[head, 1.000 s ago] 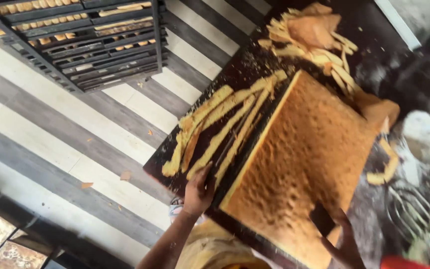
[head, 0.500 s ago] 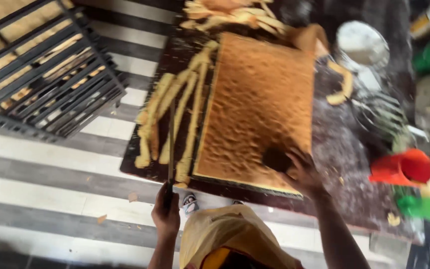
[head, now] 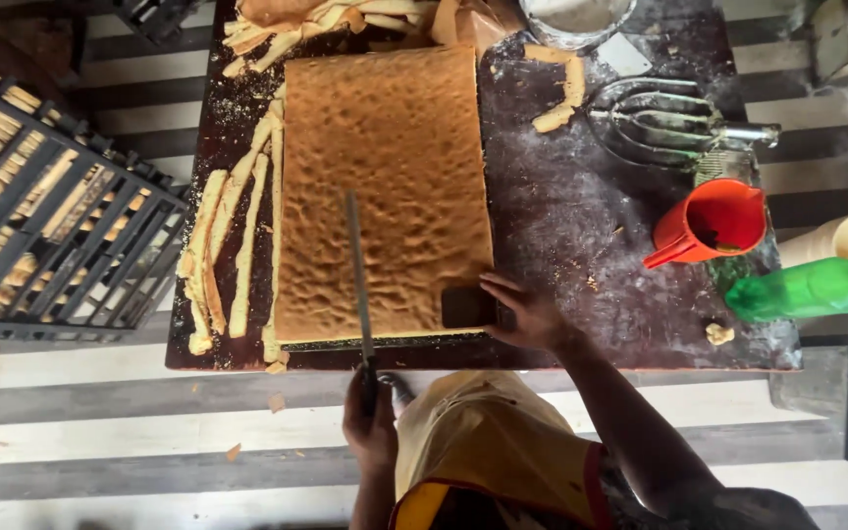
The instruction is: The person trims the baked edge strips off a large rectangular sponge cake sheet with a knife, holding the cake steady while cutting along each side and repositioning the sheet on the floured work table, then begins making lengthwise cuts into the sheet.
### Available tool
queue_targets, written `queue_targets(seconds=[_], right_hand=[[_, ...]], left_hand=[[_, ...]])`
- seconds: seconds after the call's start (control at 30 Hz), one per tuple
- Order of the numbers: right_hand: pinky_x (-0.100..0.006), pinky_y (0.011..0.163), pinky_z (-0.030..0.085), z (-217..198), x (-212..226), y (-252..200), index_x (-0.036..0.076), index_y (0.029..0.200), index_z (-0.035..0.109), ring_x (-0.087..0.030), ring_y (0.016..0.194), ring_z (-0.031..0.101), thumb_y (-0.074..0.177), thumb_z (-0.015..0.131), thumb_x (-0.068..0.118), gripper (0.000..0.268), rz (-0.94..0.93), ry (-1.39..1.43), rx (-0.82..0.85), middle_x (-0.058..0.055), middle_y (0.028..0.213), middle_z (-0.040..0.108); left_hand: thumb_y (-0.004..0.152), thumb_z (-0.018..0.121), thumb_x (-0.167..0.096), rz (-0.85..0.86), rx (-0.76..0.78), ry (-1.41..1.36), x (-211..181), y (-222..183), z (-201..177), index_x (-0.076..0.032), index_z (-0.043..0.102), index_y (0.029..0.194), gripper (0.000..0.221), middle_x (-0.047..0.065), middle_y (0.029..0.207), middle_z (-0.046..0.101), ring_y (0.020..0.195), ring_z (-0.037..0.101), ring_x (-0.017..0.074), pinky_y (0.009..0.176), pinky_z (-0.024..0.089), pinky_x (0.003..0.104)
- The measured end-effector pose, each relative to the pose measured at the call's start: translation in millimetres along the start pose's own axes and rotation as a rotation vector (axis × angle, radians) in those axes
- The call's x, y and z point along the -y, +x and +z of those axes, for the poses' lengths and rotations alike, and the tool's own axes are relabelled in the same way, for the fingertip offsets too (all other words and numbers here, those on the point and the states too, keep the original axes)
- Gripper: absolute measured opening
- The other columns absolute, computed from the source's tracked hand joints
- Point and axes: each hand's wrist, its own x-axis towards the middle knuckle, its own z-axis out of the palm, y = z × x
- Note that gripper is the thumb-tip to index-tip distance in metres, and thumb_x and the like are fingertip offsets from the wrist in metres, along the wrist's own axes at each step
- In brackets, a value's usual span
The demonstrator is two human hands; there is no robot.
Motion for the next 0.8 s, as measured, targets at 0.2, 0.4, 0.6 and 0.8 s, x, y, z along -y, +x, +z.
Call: queue_targets(seconds=[0.2, 0.4, 0.6, 0.8], right_hand=[[-0.044, 0.117, 0.043, 2, -8, -5, -0.002, 0.148, 0.047, -0.036, 0.145, 0.045, 0.085, 0.080, 0.037, 0.080, -0.035, 0.046, 0.019, -0.021, 0.156, 0.045], [-0.044, 0.117, 0.041, 6, -7, -7, -0.002, 0.149, 0.046, -0.035, 0.147, 0.041, 0.087, 0.079, 0.038, 0.080, -0.032, 0.031, 0.048, -0.021, 0.159, 0.040], [-0.043, 0.120, 0.038, 10, -9, -5, -0.003, 0.147, 0.048, -0.034, 0.149, 0.038, 0.087, 0.078, 0.036, 0.078, -0.068, -0.011, 0.046, -0.021, 0.158, 0.041], [-0.042, 0.119, 0.039, 10, -4, -2, -0.005, 0.144, 0.050, -0.034, 0.149, 0.038, 0.086, 0.079, 0.035, 0.076, -0.030, -0.032, 0.087, -0.022, 0.157, 0.041]], left_hand=[[0.095, 0.062, 0.000, -0.127, 0.012, 0.208, -28, -24, 26, 0.001, 0.061, 0.141, 0.046, 0.004, 0.097, 0.067, 0.066, 0.048, 0.0047, 0.055, 0.041, 0.019], [0.103, 0.049, -0.007, -0.062, 0.030, 0.220, -30, -34, 45, 0.001, 0.053, 0.143, 0.041, 0.000, 0.087, 0.061, 0.061, 0.046, 0.0046, 0.050, 0.039, 0.021], [0.107, 0.046, -0.008, 0.062, 0.212, 0.357, -2, -36, 57, 0.001, 0.044, 0.147, 0.042, 0.011, 0.101, 0.060, 0.079, 0.053, 0.0155, 0.067, 0.049, 0.030], [0.105, 0.046, -0.004, 0.159, 0.255, 0.426, 4, -37, 74, 0.004, 0.043, 0.145, 0.041, 0.025, 0.135, 0.062, 0.123, 0.063, 0.0315, 0.102, 0.051, 0.038]])
